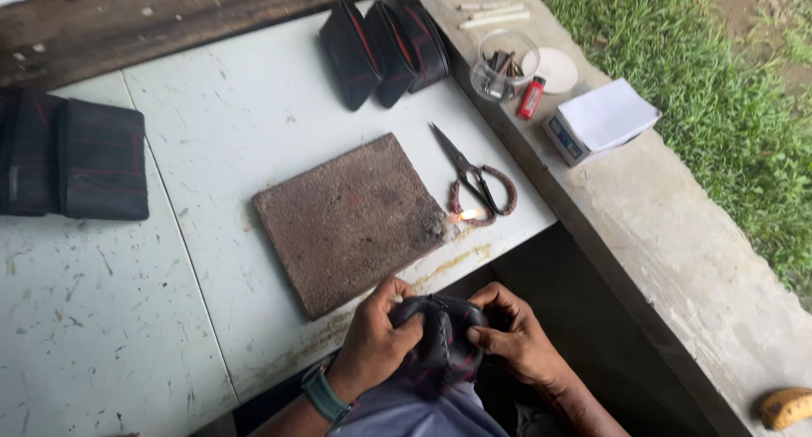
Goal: The person hand-sews black pouches with red stitching on a white workbench. They repeatedly stitch the edges, turn the pouches inside out, and use a lighter to melt the thread ends. Finished pouches are stacked on the table.
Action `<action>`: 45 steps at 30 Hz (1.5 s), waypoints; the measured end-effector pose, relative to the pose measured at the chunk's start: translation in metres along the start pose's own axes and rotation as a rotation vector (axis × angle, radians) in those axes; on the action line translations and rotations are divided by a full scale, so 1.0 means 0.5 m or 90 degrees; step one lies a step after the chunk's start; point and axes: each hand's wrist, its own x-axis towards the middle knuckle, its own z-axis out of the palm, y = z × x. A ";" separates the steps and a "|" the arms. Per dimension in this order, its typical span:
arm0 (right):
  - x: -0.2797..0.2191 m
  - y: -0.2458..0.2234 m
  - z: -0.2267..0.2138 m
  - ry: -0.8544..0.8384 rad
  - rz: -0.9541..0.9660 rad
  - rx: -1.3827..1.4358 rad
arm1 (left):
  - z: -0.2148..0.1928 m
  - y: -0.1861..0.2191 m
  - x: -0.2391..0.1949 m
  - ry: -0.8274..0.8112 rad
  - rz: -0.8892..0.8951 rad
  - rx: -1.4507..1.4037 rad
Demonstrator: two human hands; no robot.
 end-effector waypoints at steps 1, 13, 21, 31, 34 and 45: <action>0.005 -0.010 0.004 0.024 -0.043 -0.055 | -0.001 0.016 0.006 0.037 0.070 0.064; 0.064 -0.054 0.018 0.322 -0.208 -0.179 | 0.054 0.069 0.117 0.028 0.302 0.027; 0.040 -0.100 0.007 0.348 -0.289 -0.301 | 0.035 0.072 0.132 -0.129 0.299 -0.030; 0.021 -0.139 0.010 0.157 -0.275 -0.360 | 0.034 0.046 0.130 -0.014 0.173 -0.012; 0.032 -0.115 0.009 0.190 -0.272 -0.315 | 0.039 0.047 0.133 0.028 0.510 0.128; 0.039 -0.077 -0.005 0.280 -0.129 -0.125 | 0.036 0.048 0.134 -0.067 0.364 0.024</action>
